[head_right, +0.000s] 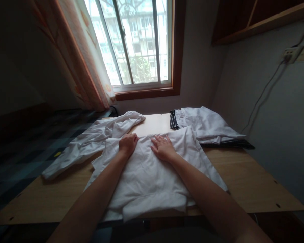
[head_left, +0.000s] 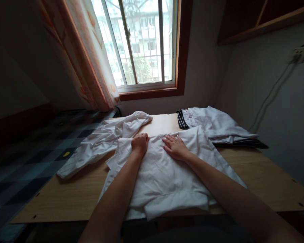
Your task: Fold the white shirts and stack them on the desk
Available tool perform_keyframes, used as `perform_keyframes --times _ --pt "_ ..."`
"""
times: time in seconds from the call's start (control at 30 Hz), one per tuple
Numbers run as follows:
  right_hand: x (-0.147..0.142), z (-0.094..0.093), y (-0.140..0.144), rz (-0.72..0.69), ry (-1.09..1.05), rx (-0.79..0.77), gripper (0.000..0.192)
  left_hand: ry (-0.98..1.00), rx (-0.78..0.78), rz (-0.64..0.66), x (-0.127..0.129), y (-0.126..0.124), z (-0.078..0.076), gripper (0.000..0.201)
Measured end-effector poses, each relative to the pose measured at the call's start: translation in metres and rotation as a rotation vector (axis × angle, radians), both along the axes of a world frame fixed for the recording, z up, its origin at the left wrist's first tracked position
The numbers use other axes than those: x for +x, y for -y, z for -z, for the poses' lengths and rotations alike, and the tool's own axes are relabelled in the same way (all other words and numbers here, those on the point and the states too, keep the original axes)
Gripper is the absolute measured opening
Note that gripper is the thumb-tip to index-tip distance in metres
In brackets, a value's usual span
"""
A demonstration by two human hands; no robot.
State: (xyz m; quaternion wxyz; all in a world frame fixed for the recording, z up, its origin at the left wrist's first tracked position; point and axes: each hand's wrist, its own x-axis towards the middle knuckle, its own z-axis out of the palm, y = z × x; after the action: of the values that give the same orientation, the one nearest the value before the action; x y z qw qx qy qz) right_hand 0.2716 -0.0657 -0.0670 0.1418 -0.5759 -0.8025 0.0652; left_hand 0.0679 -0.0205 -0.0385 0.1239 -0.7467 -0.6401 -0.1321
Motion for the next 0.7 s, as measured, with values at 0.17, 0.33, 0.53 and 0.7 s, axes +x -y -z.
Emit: perform_keyframes --times 0.17,0.33,0.53,0.7 --pt "0.000 -0.002 0.001 0.002 -0.002 -0.006 0.054 0.050 0.007 -0.005 -0.003 -0.004 0.000 0.024" --pt "0.000 -0.004 0.003 0.005 0.003 -0.008 0.054 0.147 -0.002 -0.092 -0.012 -0.010 0.000 0.024" --pt "0.000 -0.004 0.003 0.001 -0.003 -0.021 0.054 0.190 -0.038 -0.063 -0.034 -0.008 -0.003 0.026" --pt "0.000 -0.004 0.003 0.002 0.004 -0.025 0.055 0.064 -0.036 -0.053 -0.049 0.001 -0.011 0.027"
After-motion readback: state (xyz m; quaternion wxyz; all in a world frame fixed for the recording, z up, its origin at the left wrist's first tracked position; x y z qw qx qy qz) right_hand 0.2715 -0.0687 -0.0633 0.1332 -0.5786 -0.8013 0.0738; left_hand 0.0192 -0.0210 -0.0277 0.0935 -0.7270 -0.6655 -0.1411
